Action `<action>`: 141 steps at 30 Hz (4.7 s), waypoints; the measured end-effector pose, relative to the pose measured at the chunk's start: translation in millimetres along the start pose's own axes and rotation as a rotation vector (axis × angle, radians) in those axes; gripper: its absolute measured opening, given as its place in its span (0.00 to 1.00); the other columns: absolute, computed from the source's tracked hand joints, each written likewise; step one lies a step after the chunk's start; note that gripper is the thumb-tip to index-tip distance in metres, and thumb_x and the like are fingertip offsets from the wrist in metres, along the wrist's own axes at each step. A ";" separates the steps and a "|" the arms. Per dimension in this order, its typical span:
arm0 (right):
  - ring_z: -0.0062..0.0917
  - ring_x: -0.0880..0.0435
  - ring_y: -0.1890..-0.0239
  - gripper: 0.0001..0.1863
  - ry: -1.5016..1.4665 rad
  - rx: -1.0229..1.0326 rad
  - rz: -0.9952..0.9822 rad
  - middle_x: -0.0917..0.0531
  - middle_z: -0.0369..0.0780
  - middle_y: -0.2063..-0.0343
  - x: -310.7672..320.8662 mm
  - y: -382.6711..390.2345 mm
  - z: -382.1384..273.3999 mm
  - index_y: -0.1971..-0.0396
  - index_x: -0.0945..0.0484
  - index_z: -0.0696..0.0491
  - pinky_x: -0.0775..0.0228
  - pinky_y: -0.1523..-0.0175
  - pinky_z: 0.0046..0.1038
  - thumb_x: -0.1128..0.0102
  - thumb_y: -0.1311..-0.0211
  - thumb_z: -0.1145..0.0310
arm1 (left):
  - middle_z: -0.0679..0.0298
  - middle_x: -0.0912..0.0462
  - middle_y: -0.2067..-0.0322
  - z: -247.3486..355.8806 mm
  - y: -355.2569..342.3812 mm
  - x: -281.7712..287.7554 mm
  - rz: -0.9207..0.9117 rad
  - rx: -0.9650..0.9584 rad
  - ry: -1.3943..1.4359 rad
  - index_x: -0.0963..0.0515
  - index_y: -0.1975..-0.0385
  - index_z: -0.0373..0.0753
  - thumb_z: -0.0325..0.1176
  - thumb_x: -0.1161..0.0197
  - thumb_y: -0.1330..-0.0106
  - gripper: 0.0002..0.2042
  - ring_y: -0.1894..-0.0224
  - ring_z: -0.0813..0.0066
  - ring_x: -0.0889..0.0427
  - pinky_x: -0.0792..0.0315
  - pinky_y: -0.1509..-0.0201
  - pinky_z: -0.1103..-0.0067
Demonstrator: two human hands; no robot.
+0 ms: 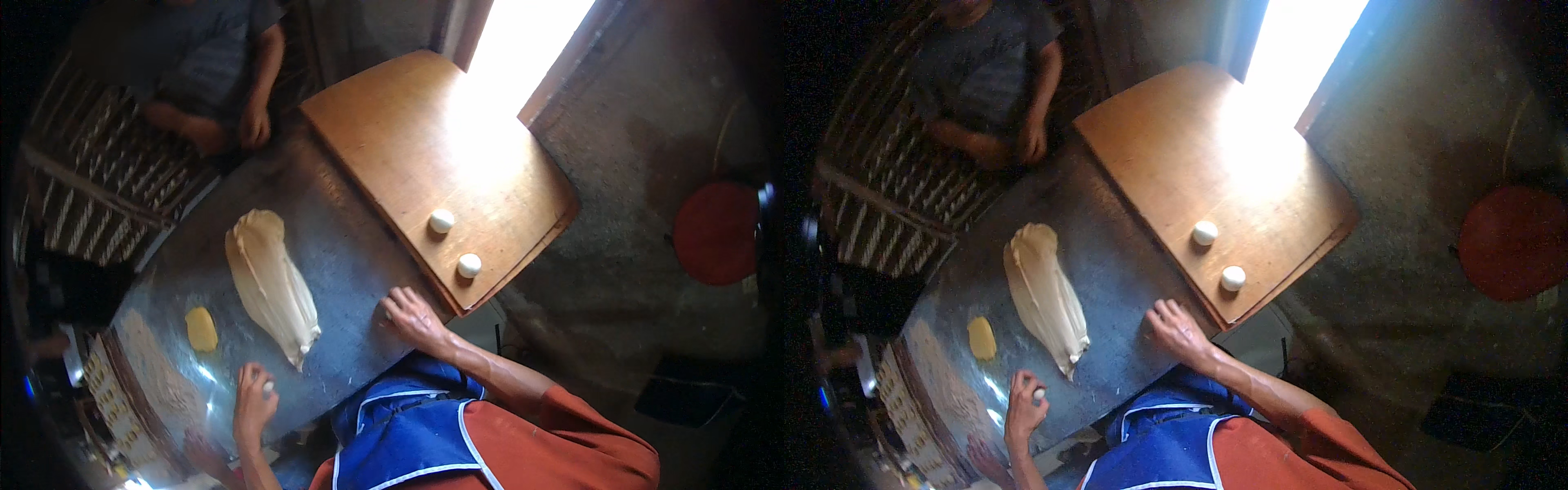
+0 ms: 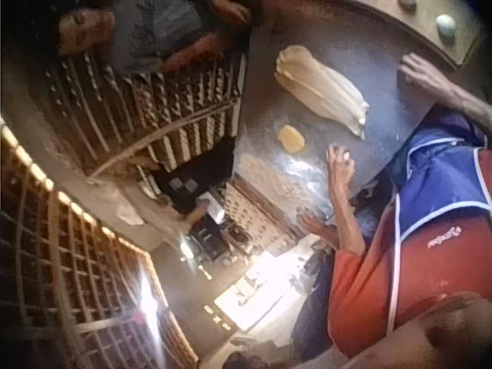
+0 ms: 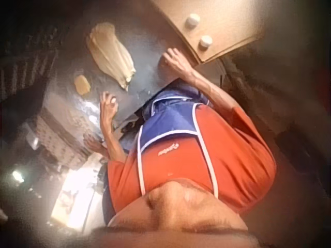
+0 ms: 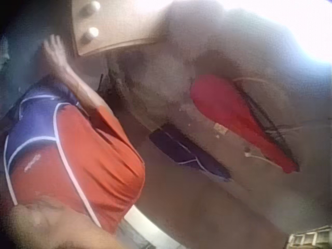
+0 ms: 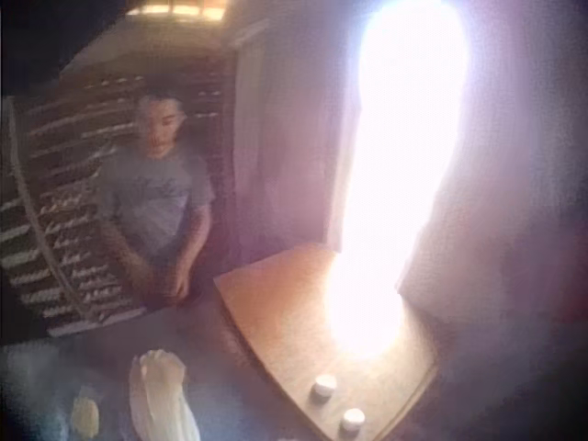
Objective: The person rolls small pieces of dough into balls and places them on a wooden board. They repeatedly pick up dough, roll it between their hands, and arrange the finished balls in rows on the board.
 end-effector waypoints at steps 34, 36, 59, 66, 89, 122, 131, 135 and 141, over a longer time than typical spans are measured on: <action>0.49 0.28 0.39 0.43 -0.181 0.222 -0.213 0.27 0.55 0.44 -102.1 -110.8 -70.4 0.35 0.31 0.51 0.30 0.38 0.42 0.24 0.55 0.70 | 0.56 0.11 0.60 92.9 53.2 -120.4 0.469 0.522 0.724 0.19 0.53 0.33 0.26 0.35 0.30 0.09 0.58 0.66 0.12 0.21 0.51 0.73; 0.50 0.20 0.48 0.27 -0.362 0.195 -0.142 0.20 0.52 0.55 -103.5 -119.8 -85.2 0.50 0.22 0.55 0.25 0.48 0.44 0.26 0.54 0.72 | 0.57 0.11 0.60 74.9 34.9 -137.9 0.451 0.591 1.048 0.18 0.52 0.34 0.37 0.40 0.22 0.12 0.61 0.69 0.11 0.19 0.52 0.72; 0.56 0.17 0.70 0.18 -0.200 -0.160 -0.457 0.20 0.56 0.78 -55.2 -21.0 -116.6 0.68 0.25 0.59 0.27 0.65 0.53 0.45 0.23 0.59 | 0.63 0.18 0.69 72.7 -97.1 -133.7 -0.105 0.552 2.423 0.20 0.55 0.37 0.59 0.53 0.21 0.27 0.64 0.70 0.16 0.19 0.53 0.72; 0.38 0.16 0.66 0.09 -1.044 0.521 -0.859 0.19 0.44 0.70 69.9 8.5 -196.7 0.63 0.20 0.58 0.27 0.62 0.40 0.35 0.28 0.67 | 0.76 0.42 0.82 74.2 -94.5 -155.1 -0.016 0.614 2.384 0.27 0.68 0.45 0.52 0.48 0.24 0.17 0.85 0.85 0.46 0.48 0.82 0.83; 0.43 0.21 0.46 0.16 -0.681 0.120 -0.392 0.20 0.48 0.50 -65.8 -4.9 -61.3 0.51 0.20 0.57 0.29 0.40 0.39 0.44 0.24 0.60 | 0.54 0.18 0.60 39.9 44.2 -51.8 0.494 0.157 0.710 0.21 0.57 0.35 0.34 0.46 0.27 0.10 0.61 0.52 0.23 0.31 0.49 0.59; 0.46 0.25 0.62 0.20 -0.183 0.062 -0.145 0.25 0.49 0.66 -102.2 -11.3 -4.8 0.60 0.30 0.56 0.36 0.54 0.49 0.30 0.42 0.61 | 0.52 0.27 0.63 -16.9 -2.5 -121.0 0.819 0.047 0.260 0.33 0.61 0.36 0.23 0.34 0.34 0.12 0.60 0.50 0.25 0.31 0.51 0.60; 0.51 0.24 0.61 0.28 -0.202 0.089 -0.208 0.26 0.52 0.64 -119.3 1.5 3.8 0.55 0.30 0.63 0.30 0.54 0.49 0.24 0.53 0.70 | 0.52 0.27 0.64 -20.3 -3.9 -123.0 0.840 0.134 0.252 0.32 0.61 0.36 0.27 0.32 0.34 0.12 0.59 0.50 0.25 0.30 0.53 0.60; 0.49 0.26 0.65 0.19 0.082 0.132 0.102 0.27 0.51 0.67 -57.8 -81.6 1.5 0.60 0.29 0.60 0.32 0.56 0.46 0.29 0.46 0.71 | 0.51 0.27 0.64 -64.6 -5.4 -91.0 0.813 0.397 0.271 0.33 0.61 0.36 0.26 0.33 0.34 0.13 0.59 0.48 0.24 0.31 0.52 0.58; 0.50 0.26 0.66 0.18 -0.139 0.119 -0.095 0.28 0.50 0.70 -87.8 -11.9 29.0 0.59 0.32 0.60 0.33 0.57 0.53 0.32 0.42 0.69 | 0.50 0.25 0.62 -32.9 16.3 -126.4 0.746 0.050 0.235 0.35 0.62 0.37 0.26 0.32 0.35 0.14 0.61 0.47 0.25 0.31 0.52 0.57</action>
Point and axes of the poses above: each hand's wrist, its own y-axis away from the middle knuckle, its own x-axis out of the back of the hand, z = x × y, the point moved 4 cm from there along -y, towards the middle knuckle
